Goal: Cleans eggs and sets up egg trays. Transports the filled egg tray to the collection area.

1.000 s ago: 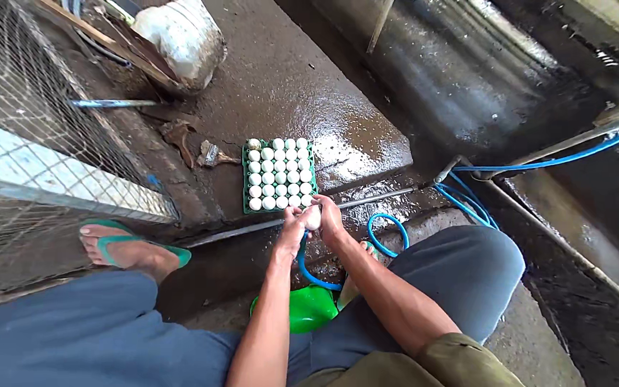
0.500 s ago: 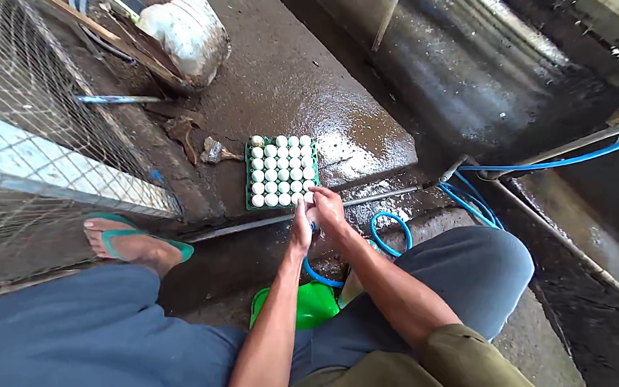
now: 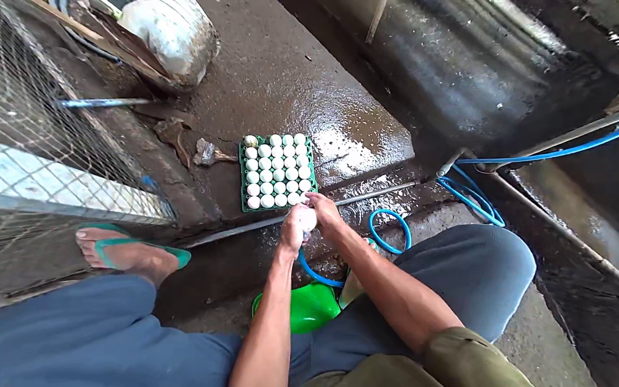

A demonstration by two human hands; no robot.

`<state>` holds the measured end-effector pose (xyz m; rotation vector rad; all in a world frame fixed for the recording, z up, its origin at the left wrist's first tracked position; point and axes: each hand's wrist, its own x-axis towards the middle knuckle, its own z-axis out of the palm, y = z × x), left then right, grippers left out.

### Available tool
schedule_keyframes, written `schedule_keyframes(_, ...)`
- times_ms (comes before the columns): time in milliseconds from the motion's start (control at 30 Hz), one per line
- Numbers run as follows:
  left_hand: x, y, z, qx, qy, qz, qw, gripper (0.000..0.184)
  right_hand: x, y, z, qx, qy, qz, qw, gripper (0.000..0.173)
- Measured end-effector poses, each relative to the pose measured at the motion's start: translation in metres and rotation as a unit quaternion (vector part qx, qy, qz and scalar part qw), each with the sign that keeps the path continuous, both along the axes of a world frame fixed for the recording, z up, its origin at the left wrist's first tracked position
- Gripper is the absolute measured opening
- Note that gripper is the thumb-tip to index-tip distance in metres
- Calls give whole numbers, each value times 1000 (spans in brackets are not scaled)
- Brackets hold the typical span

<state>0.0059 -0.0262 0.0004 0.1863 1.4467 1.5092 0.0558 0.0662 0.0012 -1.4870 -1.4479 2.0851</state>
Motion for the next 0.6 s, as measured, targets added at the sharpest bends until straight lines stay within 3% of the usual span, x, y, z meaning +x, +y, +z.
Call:
schedule_keyframes(67, -3, -2, -3, 9, -15, -4, 1000, 32, -2, 2, -1, -100, 37, -37, 994, 33)
schedule_keyframes(133, -6, -1, -6, 16, 2, 24, 1000, 21, -1, -3, 5, -81, 74, -34, 993, 38)
schedule_keyframes(200, -5, 1, -11, 25, 24, 54, 998, 34, -1, -15, 9, 71, 56, -4, 996, 39)
schedule_keyframes(300, 1, 5, -6, 30, 68, 78, 994, 45, -1, -30, 11, 286, 28, 64, 956, 36)
schedule_keyframes(433, 5, 7, -6, -31, 140, 56, 988, 49, -8, -21, 5, 178, -35, 47, 982, 37)
schedule_keyframes(533, 2, 3, -1, -43, 127, 70, 989, 53, -7, -38, 11, 284, 2, 73, 956, 37)
schedule_keyframes(600, -2, 1, 3, -58, 111, 70, 990, 60, -10, -28, 3, 255, 2, 79, 964, 39)
